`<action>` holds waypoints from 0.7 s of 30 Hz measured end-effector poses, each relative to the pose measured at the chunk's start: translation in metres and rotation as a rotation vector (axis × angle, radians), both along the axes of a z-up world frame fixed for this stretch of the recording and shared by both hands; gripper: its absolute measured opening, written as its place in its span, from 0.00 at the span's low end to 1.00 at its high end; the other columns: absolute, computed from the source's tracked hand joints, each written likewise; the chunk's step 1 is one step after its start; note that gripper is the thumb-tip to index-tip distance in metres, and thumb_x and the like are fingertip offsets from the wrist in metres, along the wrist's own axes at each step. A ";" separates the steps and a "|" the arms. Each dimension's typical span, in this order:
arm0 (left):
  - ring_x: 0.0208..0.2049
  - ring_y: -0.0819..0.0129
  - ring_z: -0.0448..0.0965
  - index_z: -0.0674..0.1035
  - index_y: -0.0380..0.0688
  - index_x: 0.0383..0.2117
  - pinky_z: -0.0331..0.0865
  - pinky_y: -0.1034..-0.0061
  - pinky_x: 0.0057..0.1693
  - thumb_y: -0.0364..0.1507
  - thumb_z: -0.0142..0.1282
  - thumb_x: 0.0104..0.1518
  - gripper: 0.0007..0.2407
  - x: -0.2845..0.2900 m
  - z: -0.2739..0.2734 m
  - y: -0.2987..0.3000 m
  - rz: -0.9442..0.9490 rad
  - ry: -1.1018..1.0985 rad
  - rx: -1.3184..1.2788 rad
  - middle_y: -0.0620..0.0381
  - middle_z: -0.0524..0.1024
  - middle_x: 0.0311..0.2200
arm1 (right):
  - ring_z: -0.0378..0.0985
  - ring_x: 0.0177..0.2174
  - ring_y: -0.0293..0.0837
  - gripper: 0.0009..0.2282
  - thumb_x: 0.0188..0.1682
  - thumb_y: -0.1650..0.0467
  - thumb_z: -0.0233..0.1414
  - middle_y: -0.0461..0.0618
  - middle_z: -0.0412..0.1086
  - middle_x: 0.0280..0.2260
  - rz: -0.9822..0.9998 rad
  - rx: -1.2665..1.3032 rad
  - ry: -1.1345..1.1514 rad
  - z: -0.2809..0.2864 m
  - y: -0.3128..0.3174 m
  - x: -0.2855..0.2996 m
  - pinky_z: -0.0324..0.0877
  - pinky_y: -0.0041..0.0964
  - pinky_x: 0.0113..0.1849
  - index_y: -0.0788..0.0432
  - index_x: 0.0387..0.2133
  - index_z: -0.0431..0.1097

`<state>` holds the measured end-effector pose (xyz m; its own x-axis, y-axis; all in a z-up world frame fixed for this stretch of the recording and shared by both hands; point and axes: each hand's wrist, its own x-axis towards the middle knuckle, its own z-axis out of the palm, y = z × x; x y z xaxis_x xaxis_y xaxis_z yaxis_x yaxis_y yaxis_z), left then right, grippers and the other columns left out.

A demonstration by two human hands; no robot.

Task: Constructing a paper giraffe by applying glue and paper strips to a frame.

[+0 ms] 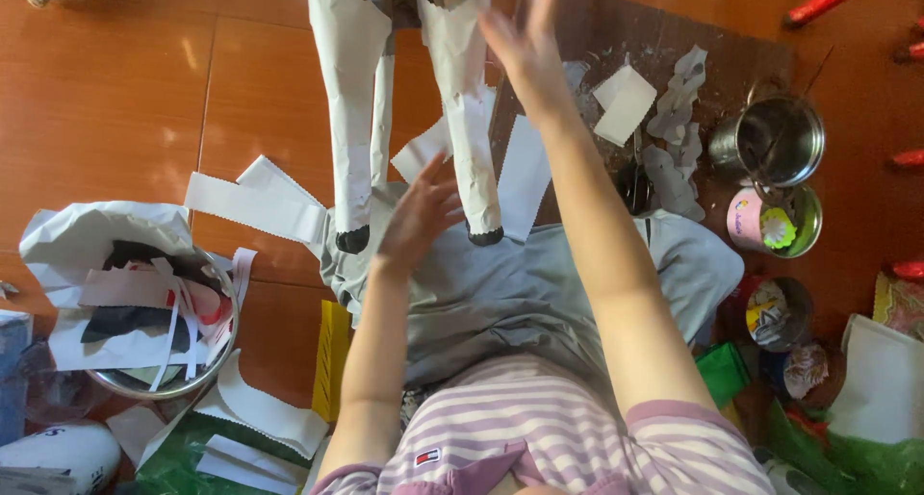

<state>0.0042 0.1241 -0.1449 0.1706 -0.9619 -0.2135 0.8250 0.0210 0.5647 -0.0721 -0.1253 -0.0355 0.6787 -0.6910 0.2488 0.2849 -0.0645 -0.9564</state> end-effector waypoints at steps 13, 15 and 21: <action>0.33 0.66 0.78 0.63 0.34 0.66 0.72 0.73 0.37 0.47 0.69 0.52 0.40 0.075 0.068 0.078 0.129 -0.435 -0.004 0.45 0.76 0.42 | 0.78 0.49 0.57 0.51 0.41 0.66 0.65 0.59 0.63 0.58 0.392 0.537 0.195 -0.006 0.152 -0.074 0.80 0.48 0.41 0.45 0.72 0.31; 0.32 0.68 0.79 0.65 0.33 0.64 0.73 0.75 0.36 0.46 0.71 0.49 0.41 0.082 0.071 0.082 0.156 -0.482 -0.005 0.48 0.77 0.40 | 0.78 0.48 0.57 0.50 0.41 0.69 0.64 0.60 0.63 0.57 0.397 0.539 0.165 -0.001 0.153 -0.065 0.79 0.46 0.39 0.47 0.73 0.33; 0.33 0.66 0.78 0.66 0.31 0.63 0.73 0.74 0.38 0.46 0.72 0.50 0.39 0.107 0.044 0.085 0.240 -0.513 -0.003 0.47 0.76 0.40 | 0.77 0.48 0.57 0.50 0.41 0.71 0.63 0.61 0.64 0.58 0.459 0.521 0.137 -0.019 0.140 -0.036 0.77 0.44 0.38 0.47 0.74 0.31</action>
<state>0.1114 0.2091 -0.1011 0.4654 -0.8840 -0.0429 0.4168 0.1762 0.8918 -0.1077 0.0148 -0.0540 0.9315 -0.3338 -0.1448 0.0487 0.5088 -0.8595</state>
